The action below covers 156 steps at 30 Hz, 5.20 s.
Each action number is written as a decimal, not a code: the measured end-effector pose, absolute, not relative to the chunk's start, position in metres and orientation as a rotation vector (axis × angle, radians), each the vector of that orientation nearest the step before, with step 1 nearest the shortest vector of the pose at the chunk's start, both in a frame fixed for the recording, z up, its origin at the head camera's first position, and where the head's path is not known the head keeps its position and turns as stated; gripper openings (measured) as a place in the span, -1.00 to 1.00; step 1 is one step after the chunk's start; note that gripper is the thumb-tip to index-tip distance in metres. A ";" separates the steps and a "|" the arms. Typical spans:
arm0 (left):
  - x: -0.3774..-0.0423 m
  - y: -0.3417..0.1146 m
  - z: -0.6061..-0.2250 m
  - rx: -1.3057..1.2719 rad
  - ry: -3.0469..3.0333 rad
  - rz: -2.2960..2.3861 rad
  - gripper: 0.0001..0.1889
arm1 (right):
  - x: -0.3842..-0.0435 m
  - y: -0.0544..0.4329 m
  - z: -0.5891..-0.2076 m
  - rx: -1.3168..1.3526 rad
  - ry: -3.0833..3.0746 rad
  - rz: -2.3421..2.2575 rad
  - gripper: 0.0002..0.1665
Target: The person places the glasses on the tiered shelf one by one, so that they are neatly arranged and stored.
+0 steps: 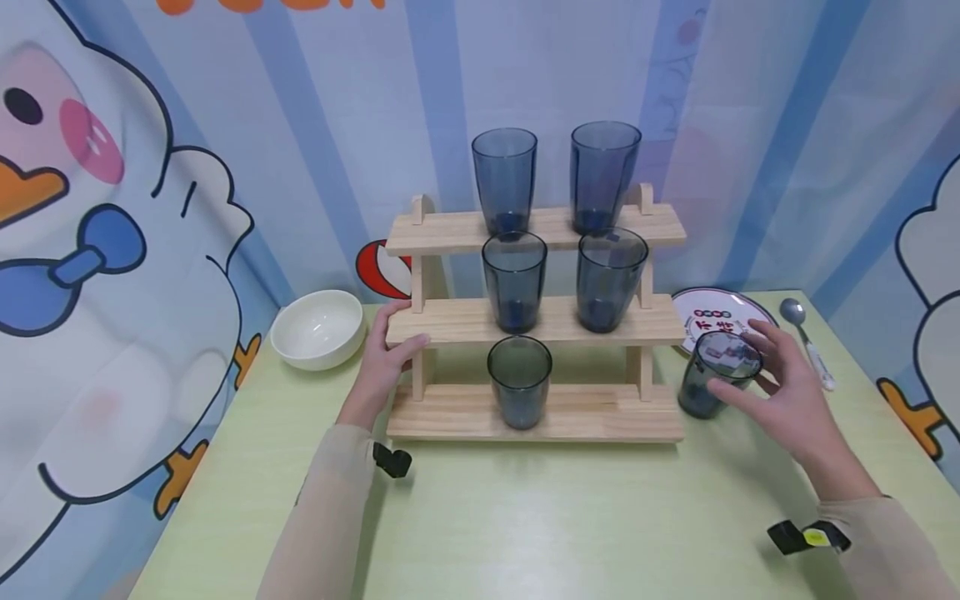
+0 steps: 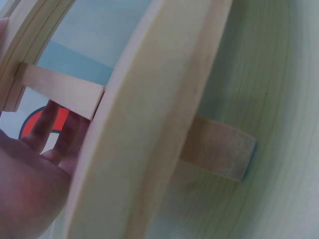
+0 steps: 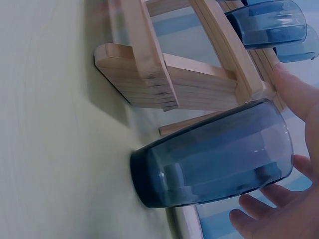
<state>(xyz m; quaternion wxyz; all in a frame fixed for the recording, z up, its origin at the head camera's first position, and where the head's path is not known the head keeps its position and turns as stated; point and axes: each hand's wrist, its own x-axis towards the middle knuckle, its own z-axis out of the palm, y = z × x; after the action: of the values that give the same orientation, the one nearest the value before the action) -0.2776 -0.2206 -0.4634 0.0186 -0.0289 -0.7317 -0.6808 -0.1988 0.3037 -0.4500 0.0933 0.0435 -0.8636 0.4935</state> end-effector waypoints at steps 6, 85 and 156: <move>-0.278 -0.220 -0.463 -0.076 -2.272 -2.106 -0.36 | -0.201 0.304 -0.458 0.091 -2.589 1.539 0.23; -0.276 -0.220 -0.462 -0.069 -2.302 -2.090 -0.36 | -0.169 0.275 -0.428 0.238 -2.140 1.905 -0.05; -0.277 -0.219 -0.463 -0.077 -2.274 -2.091 -0.36 | -0.197 0.191 -0.437 0.545 -2.384 1.872 -0.08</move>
<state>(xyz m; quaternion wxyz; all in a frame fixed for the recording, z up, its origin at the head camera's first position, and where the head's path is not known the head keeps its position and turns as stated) -0.2767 -0.2195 -0.4635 0.0257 -0.0251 -0.7356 -0.6765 -0.1973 0.1913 -0.4373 0.0311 0.1768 -0.7737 0.6076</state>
